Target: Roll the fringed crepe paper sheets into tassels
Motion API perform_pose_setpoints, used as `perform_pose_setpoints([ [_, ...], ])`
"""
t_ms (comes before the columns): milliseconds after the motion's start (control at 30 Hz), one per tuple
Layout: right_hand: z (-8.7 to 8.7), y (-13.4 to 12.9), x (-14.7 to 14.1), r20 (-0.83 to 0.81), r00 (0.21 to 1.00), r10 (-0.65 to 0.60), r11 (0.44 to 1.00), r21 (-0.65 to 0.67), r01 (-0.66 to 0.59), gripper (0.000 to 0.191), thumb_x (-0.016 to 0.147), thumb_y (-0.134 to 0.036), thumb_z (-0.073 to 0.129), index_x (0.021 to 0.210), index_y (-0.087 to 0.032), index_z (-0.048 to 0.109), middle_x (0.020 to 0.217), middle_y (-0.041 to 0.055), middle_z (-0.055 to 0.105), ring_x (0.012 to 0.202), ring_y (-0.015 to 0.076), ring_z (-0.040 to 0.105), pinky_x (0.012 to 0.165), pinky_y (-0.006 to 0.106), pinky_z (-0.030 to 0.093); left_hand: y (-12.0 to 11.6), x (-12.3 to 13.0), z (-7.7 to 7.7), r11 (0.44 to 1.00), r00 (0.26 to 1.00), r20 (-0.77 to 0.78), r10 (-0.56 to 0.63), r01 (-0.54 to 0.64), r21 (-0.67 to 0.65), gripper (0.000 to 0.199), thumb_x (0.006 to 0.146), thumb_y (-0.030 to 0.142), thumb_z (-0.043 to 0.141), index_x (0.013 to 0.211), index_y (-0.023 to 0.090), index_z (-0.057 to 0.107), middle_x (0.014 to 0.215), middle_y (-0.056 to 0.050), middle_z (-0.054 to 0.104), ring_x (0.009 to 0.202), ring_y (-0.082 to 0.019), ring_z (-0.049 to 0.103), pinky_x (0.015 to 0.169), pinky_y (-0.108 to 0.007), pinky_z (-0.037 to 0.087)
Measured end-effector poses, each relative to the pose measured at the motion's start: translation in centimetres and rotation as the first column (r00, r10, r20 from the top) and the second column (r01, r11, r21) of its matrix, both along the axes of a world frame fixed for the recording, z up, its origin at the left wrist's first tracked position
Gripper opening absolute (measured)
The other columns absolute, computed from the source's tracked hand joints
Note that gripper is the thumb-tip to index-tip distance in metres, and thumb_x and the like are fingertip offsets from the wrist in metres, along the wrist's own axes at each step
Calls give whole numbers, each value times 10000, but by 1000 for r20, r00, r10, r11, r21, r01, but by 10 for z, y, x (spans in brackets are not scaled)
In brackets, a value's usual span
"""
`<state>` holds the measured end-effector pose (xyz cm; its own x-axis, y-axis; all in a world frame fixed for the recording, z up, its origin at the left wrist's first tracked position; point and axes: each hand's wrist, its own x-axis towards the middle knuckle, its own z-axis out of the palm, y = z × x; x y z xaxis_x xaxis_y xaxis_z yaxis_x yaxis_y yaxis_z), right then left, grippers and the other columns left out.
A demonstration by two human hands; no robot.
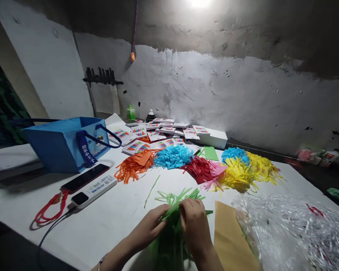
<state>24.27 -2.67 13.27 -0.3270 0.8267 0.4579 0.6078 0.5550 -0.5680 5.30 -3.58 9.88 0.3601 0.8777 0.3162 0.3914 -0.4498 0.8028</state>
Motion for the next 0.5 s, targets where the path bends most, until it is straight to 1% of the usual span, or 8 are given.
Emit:
perform_pose_setpoints([
  [100,-7,4,-2,67,996,-58,992,120,50,220,906,-149,393,987,-180,596,983,115,645,885,294,566,815,415,428,2,-1,0,1000,1000,10,10,-10,10,614,733,65,468,1316,213,589,1231,-74,682,1120,-256,618,1005,-378,461],
  [167,-14,7,-4,113,992,-62,988,145,45,382,835,-75,417,1189,-153,539,1061,127,647,868,280,602,772,377,455,2,0,-4,1000,1000,16,22,-22,3,717,720,62,473,1422,207,479,1220,-79,686,1108,-259,633,989,-391,478],
  [233,-20,11,-5,155,986,-59,989,144,37,481,774,-11,423,1218,-157,539,1023,105,662,824,255,636,712,324,466,0,2,-9,991,995,12,95,-96,90,727,764,88,503,1474,200,392,1278,-108,648,1146,-278,613,986,-419,483],
  [267,-22,13,-5,168,984,-64,990,138,40,454,768,9,418,1152,-171,578,977,88,667,807,241,646,694,302,465,-1,3,-11,969,987,11,161,-160,187,674,801,112,526,1458,200,405,1319,-127,612,1186,-293,582,1001,-441,469],
  [333,-23,16,-5,174,981,-90,990,124,69,364,782,28,414,979,-193,626,893,63,660,786,223,652,671,273,457,-6,8,-13,864,954,6,298,-273,423,460,870,162,566,1326,211,535,1315,-141,581,1204,-315,538,1010,-469,433],
  [400,-23,17,-3,162,980,-114,989,109,97,325,796,29,429,905,-201,631,871,52,656,803,215,654,680,261,457,-10,14,-9,768,924,-53,379,-282,576,243,900,171,581,1132,215,640,1168,-123,621,1084,-307,560,946,-462,424],
  [433,-22,17,-3,155,981,-120,989,103,104,325,793,32,440,908,-201,634,871,49,657,818,215,655,696,260,460,-12,17,-5,759,912,-114,395,-254,600,181,894,164,594,1055,212,661,1086,-107,635,1012,-298,567,902,-452,421],
  [500,-21,16,-2,145,981,-128,989,93,115,329,788,37,452,918,-199,641,872,45,655,823,214,653,717,263,464,-14,24,3,798,881,-258,396,-191,572,123,841,151,650,952,197,671,1007,-89,642,935,-292,561,841,-439,408],
])
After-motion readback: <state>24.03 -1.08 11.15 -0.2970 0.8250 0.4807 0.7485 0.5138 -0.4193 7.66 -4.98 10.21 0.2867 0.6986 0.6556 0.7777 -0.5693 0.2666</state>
